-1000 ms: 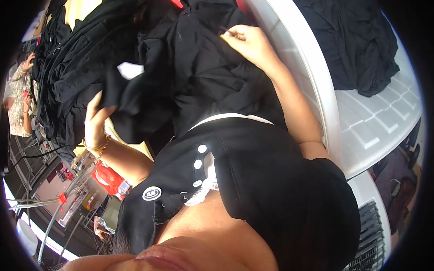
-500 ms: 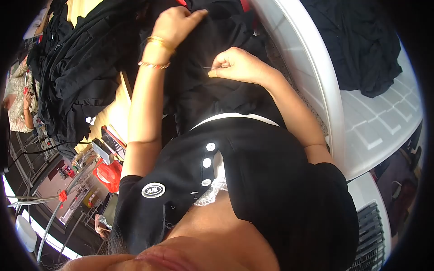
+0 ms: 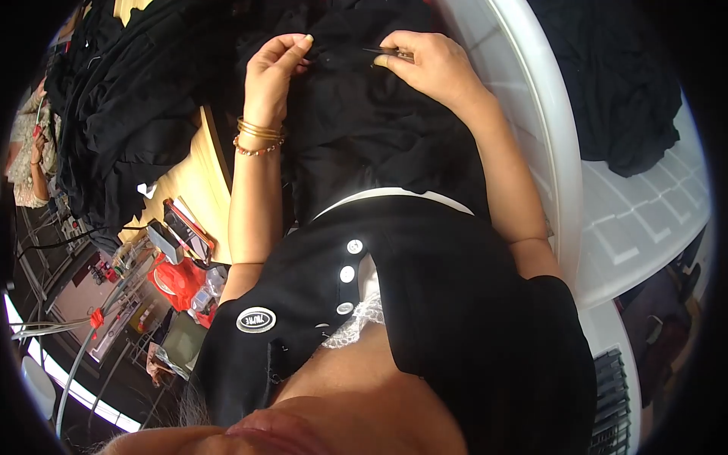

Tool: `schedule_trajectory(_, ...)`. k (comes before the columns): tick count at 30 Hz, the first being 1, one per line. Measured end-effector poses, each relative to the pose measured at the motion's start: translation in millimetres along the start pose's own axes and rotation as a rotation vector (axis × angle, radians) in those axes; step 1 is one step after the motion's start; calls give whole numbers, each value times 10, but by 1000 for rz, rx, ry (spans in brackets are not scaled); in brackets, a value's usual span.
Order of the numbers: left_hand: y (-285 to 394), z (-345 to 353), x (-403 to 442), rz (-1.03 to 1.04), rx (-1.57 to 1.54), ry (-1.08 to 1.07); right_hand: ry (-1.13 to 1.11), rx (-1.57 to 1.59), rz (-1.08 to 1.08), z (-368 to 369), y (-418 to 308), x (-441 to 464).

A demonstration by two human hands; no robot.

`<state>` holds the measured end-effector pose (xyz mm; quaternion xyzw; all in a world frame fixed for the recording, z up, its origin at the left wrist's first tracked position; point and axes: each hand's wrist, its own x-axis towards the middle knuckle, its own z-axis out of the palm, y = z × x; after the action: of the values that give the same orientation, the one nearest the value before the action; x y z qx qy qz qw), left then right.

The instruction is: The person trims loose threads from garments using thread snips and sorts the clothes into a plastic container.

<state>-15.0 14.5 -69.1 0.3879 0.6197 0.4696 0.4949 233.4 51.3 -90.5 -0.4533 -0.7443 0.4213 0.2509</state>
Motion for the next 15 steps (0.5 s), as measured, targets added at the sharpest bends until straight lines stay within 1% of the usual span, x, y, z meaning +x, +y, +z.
schedule_trajectory(1, 66, -24, -56, -22, -97, -14, -17, 4, -7, -9, -25, -17)
schedule_trajectory(2, 91, -81, -76, -45, -167, -13, 1, 127, -36, -29, -69, -41)
schedule_trajectory(4, 214, -177, -169, -158, -449, -61, 25, 375, -87, -114, -228, -119)
schedule_trajectory(5, 276, -215, -206, -172, -598, -110, -3, 371, -39, -207, -319, -163)
schedule_trajectory(6, 252, -345, -201, -204, -744, -269, -19, 315, -117, -289, -415, -192)
schedule_trajectory(8, 228, -461, -245, -232, -828, -202, -45, 205, -280, -423, -603, -232)
schedule_trajectory(9, 237, -455, -312, -213, -860, -180, -92, 181, -320, -454, -690, -251)
schedule_trajectory(10, 343, -391, -415, -192, -889, -158, -212, 191, -296, -490, -804, -275)
schedule_trajectory(11, 446, -340, -510, -171, -919, -135, -297, 215, -321, -463, -863, -294)
schedule_trajectory(12, 541, -308, -588, -201, -859, -75, -383, 239, -345, -415, -905, -303)
schedule_trajectory(13, 633, -280, -659, -233, -799, -16, -459, 278, -324, -324, -909, -327)
schedule_trajectory(14, 661, -283, -710, -268, -739, 42, -539, 218, -318, -287, -928, -320)
schedule_trajectory(15, 374, -521, -710, -175, -811, -200, -540, 214, -257, -257, -951, -321)
